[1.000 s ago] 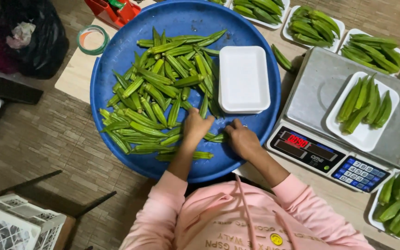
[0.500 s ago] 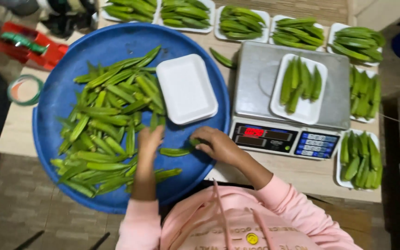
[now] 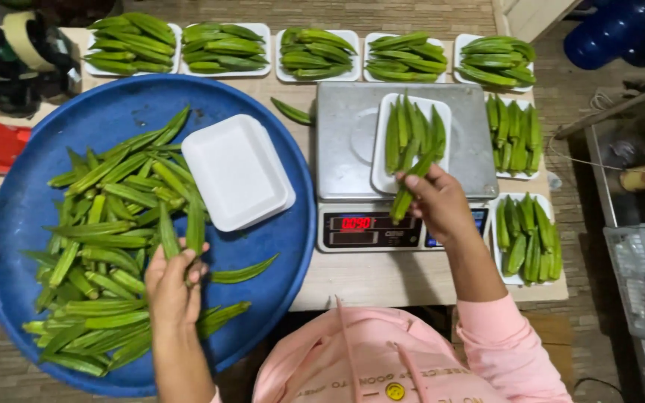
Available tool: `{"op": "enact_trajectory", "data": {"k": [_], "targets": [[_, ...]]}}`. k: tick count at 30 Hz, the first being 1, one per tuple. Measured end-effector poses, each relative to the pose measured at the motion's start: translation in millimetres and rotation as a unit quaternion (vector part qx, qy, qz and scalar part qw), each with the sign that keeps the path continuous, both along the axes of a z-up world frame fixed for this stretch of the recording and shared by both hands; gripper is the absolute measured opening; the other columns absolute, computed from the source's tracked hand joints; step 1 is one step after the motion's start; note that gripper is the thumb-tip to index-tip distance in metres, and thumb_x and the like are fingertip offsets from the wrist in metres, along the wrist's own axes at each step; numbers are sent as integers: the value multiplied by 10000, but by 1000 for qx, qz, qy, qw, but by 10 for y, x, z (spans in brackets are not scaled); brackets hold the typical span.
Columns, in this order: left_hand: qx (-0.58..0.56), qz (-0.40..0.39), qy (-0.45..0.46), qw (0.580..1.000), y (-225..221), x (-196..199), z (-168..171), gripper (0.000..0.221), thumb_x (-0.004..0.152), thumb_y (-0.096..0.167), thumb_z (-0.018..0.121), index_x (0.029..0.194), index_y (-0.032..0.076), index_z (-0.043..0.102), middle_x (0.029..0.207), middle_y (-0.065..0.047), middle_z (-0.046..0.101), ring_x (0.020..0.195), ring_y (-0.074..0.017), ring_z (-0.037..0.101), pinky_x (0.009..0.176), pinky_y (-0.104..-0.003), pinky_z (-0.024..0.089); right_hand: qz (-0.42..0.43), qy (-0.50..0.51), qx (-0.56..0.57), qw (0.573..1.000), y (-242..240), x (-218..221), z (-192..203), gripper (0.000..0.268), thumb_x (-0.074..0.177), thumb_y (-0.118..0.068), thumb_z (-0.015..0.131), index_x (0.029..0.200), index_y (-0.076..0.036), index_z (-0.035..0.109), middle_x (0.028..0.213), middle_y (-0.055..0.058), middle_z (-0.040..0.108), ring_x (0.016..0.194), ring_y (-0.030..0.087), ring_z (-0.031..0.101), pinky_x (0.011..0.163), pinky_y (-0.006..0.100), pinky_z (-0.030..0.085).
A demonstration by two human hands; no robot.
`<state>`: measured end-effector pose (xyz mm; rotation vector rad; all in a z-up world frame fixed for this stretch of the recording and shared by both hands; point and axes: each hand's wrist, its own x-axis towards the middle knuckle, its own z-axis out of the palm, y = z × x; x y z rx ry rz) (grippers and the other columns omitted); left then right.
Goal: The person sorts okra pods by hand from a large blue tray, places them into white foam containers, and weighs each container on a digital scale before setting the containers aside.
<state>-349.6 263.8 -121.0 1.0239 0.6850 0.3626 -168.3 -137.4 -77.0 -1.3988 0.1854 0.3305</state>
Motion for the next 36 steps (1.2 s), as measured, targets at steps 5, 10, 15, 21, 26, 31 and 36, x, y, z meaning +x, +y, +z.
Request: {"op": "enact_trajectory", "data": {"k": [5, 10, 15, 21, 26, 31, 36], "targets": [[-34, -63, -79, 994, -569, 441, 131, 236, 854, -22, 622, 1085, 9, 589, 845, -240, 697, 413, -18, 411, 511, -183, 419, -52, -33, -106, 992, -309, 309, 92, 239, 942, -185, 767, 1047, -58, 593, 718, 58, 632, 461, 112, 558, 349, 223, 490], [-35, -119, -69, 990, -945, 727, 144, 228, 848, -31, 634, 1071, -35, 588, 843, -279, 685, 424, -40, 379, 486, -196, 390, -16, -15, -178, 984, -409, 536, -77, 253, 841, -56, 800, 1026, 40, 658, 684, 126, 629, 481, 184, 643, 438, 305, 589], [-30, -136, -55, 989, -1104, 830, 186, 219, 850, -44, 639, 1064, -49, 595, 849, -287, 691, 431, -44, 390, 484, -201, 393, 7, -13, -240, 971, -382, 591, 71, 264, 818, -67, 804, 1002, 33, 643, 700, 141, 629, 505, 210, 668, 435, 307, 578], [-20, -143, -44, 988, -1142, 920, 239, 210, 855, -56, 633, 1062, -57, 601, 864, -291, 697, 437, -52, 405, 482, -209, 400, 14, -74, -417, 906, -328, 731, 24, 507, 778, -248, 906, 1142, 10, 665, 809, 177, 684, 667, 290, 717, 524, 400, 605], [-15, -151, -51, 987, -1197, 983, 241, 227, 845, -52, 638, 1067, -43, 588, 873, -287, 700, 432, -50, 424, 464, -193, 391, 19, -89, -468, 879, -193, 695, 29, 497, 814, -318, 904, 1137, -23, 669, 869, 190, 722, 861, 367, 746, 718, 474, 606], [-19, -186, -54, 981, -1394, 1098, 388, 234, 847, -27, 652, 1068, -21, 577, 868, -271, 701, 446, -45, 404, 451, -182, 369, 36, -77, -458, 885, -307, 653, 98, 468, 879, -405, 846, 1121, -44, 672, 886, 189, 725, 796, 340, 734, 653, 448, 597], [44, -263, -15, 964, -1845, 1340, 568, 315, 814, 54, 772, 1075, -38, 621, 840, -183, 680, 514, -80, 469, 461, -211, 416, -14, -58, -266, 962, -280, 301, 417, 243, 923, -193, 770, 1060, -8, 694, 752, 114, 634, 567, 187, 648, 465, 297, 594]]}}
